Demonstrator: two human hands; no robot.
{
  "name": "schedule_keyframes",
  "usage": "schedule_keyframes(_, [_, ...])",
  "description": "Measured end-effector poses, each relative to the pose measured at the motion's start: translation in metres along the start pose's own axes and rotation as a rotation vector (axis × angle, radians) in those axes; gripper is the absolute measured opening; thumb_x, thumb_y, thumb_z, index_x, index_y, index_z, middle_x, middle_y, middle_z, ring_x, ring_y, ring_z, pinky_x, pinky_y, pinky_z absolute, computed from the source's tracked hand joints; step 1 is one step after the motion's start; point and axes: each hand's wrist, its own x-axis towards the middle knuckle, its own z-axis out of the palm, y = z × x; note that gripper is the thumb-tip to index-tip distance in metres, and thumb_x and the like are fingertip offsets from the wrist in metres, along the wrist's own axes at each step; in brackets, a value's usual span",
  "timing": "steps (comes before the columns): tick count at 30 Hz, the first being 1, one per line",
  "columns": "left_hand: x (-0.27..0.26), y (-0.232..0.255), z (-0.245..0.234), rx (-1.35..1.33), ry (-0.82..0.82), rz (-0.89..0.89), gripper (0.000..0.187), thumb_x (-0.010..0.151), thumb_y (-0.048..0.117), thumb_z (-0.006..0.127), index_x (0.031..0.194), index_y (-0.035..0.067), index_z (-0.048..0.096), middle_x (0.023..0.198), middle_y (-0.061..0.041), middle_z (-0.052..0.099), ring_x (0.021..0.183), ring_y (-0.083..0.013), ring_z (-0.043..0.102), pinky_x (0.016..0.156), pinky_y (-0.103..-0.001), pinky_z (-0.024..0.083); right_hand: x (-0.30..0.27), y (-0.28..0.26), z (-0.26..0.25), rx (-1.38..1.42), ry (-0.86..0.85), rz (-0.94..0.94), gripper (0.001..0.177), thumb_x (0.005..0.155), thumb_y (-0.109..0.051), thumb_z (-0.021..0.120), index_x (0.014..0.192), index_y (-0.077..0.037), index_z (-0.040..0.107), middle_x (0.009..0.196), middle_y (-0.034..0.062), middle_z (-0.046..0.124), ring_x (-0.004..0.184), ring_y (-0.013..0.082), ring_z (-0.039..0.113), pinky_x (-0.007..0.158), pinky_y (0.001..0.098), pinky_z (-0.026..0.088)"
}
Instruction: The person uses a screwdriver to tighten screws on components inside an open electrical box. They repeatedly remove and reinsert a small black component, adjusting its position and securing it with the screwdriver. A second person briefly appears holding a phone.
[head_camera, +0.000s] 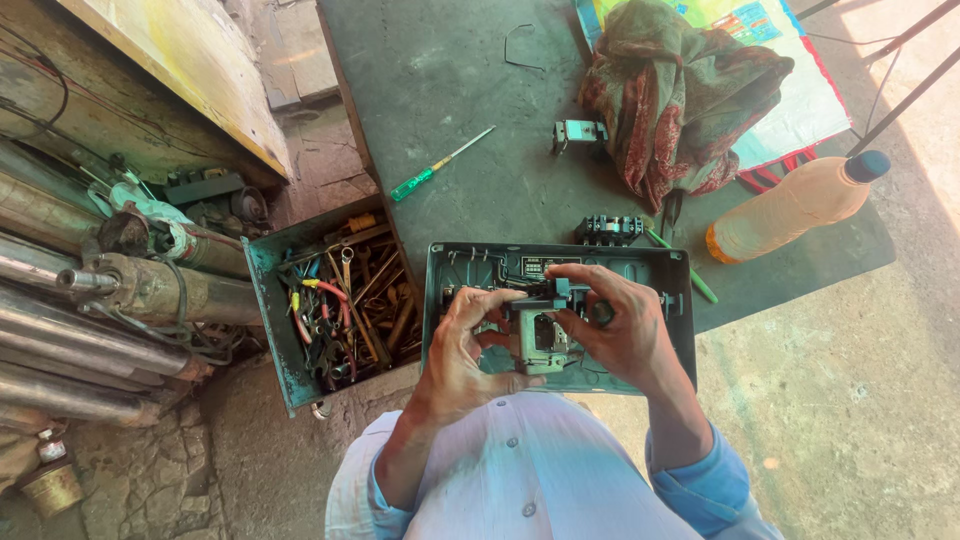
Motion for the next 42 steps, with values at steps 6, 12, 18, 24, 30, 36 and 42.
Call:
schedule_keyframes(6, [-0.009, -0.001, 0.007, 0.619, 0.136, 0.277, 0.081, 0.065, 0.001, 0.092, 0.138, 0.015, 0.059, 0.120, -0.012, 0.046, 0.111, -0.0257, 0.060, 0.095, -0.036, 0.058, -0.012, 0.014, -0.020, -0.046, 0.172, 0.109, 0.035, 0.084, -0.004, 0.076, 0.119, -0.007, 0.072, 0.106, 0.0029, 0.079, 0.065, 0.0073, 0.063, 0.059, 0.0249, 0.053])
schedule_keyframes(12, [-0.018, -0.021, 0.005, 0.835, 0.037, 0.455, 0.072, 0.081, 0.004, 0.089, 0.144, 0.017, 0.057, 0.120, -0.010, 0.049, 0.107, -0.0243, 0.061, 0.088, -0.036, 0.059, -0.021, 0.026, -0.026, 0.141, 0.105, 0.076, 0.028, 0.098, -0.007, 0.065, 0.125, -0.005, 0.070, 0.106, 0.0070, 0.079, 0.088, 0.0098, 0.071, 0.073, 0.0262, 0.060])
schedule_keyframes(18, [-0.023, -0.034, -0.007, 0.925, 0.013, 0.580, 0.065, 0.087, -0.002, 0.077, 0.144, 0.017, 0.056, 0.123, -0.012, 0.048, 0.114, -0.0293, 0.061, 0.091, -0.037, 0.061, -0.019, 0.021, -0.029, 0.199, -0.106, 0.024, 0.045, 0.095, -0.026, 0.067, 0.136, -0.005, 0.065, 0.122, 0.0116, 0.074, 0.105, 0.0166, 0.070, 0.083, 0.0333, 0.059])
schedule_keyframes(24, [-0.025, -0.040, -0.012, 0.966, 0.003, 0.633, 0.063, 0.086, 0.000, 0.078, 0.142, 0.019, 0.057, 0.120, -0.011, 0.047, 0.115, -0.0315, 0.061, 0.092, -0.038, 0.061, -0.012, 0.017, -0.027, 0.319, -0.209, -0.111, 0.064, 0.106, -0.050, 0.049, 0.142, 0.002, 0.060, 0.127, 0.0176, 0.073, 0.119, 0.0248, 0.069, 0.100, 0.0385, 0.053])
schedule_keyframes(30, [-0.026, -0.044, -0.008, 0.959, -0.002, 0.684, 0.063, 0.086, 0.000, 0.080, 0.142, 0.018, 0.056, 0.121, -0.012, 0.048, 0.115, -0.0311, 0.061, 0.092, -0.039, 0.061, -0.007, 0.014, -0.010, 0.231, -0.321, -0.183, 0.072, 0.107, -0.056, 0.041, 0.142, 0.005, 0.057, 0.138, 0.0231, 0.066, 0.130, 0.0315, 0.064, 0.107, 0.0409, 0.049])
schedule_keyframes(36, [-0.029, -0.048, -0.016, 0.956, 0.055, 0.642, 0.070, 0.080, -0.009, 0.076, 0.141, 0.016, 0.054, 0.124, -0.015, 0.049, 0.115, -0.0340, 0.062, 0.092, -0.040, 0.061, -0.017, 0.025, -0.027, 0.282, -0.281, -0.142, 0.060, 0.108, -0.047, 0.043, 0.131, 0.002, 0.069, 0.137, 0.0206, 0.071, 0.123, 0.0305, 0.071, 0.105, 0.0390, 0.052])
schedule_keyframes(42, [-0.031, -0.056, -0.014, 0.937, 0.031, 0.672, 0.070, 0.080, -0.009, 0.076, 0.141, 0.016, 0.054, 0.123, -0.014, 0.050, 0.114, -0.0336, 0.062, 0.091, -0.041, 0.061, -0.008, 0.026, -0.017, 0.317, -0.302, -0.133, 0.066, 0.105, -0.049, 0.048, 0.142, 0.005, 0.058, 0.139, 0.0221, 0.067, 0.130, 0.0356, 0.063, 0.110, 0.0411, 0.045])
